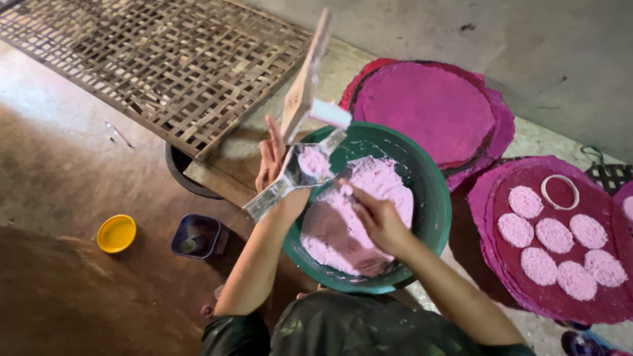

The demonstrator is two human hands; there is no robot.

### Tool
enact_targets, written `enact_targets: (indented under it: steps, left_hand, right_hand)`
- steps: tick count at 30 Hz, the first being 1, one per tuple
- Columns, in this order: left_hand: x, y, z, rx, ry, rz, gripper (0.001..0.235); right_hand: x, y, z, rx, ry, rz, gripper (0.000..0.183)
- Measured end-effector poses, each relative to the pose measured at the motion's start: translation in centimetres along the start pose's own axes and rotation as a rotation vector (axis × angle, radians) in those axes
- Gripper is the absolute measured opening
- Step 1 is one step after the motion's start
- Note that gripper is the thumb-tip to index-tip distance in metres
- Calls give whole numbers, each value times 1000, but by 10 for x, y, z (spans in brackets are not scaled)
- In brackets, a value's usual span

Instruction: The person scoops pink dough from a green basin into a manual press and extrudes circular portions onto purple trays. The person repeats this process, filling multiple trays with evenly spaced pink dough circles.

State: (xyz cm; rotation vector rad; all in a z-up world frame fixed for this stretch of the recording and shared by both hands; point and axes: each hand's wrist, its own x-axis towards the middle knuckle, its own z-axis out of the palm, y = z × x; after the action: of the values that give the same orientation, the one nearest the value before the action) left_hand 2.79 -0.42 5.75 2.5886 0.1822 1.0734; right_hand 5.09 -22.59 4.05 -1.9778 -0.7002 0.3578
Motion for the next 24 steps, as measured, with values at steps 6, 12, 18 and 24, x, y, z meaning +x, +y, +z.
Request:
enact_targets:
  steps: [6,12,18,24]
  left_hand:
    - [-9,-60,41,-1463,114,-665,58]
    - [-57,-69,67,-1634,-271,-691,20]
    - [-115,97,57,-1898,-947,-778,45]
    - [-75,189,6,-1411,-936,-82,51]
  right_hand:
    - [-30,34,-3,54,-203,74,50]
    - [-12,53,-41,-65,-292,49,84]
    - [-48,0,-98,1249,6,-401,108]
    - [-148,6,-194,667,259,-435,95]
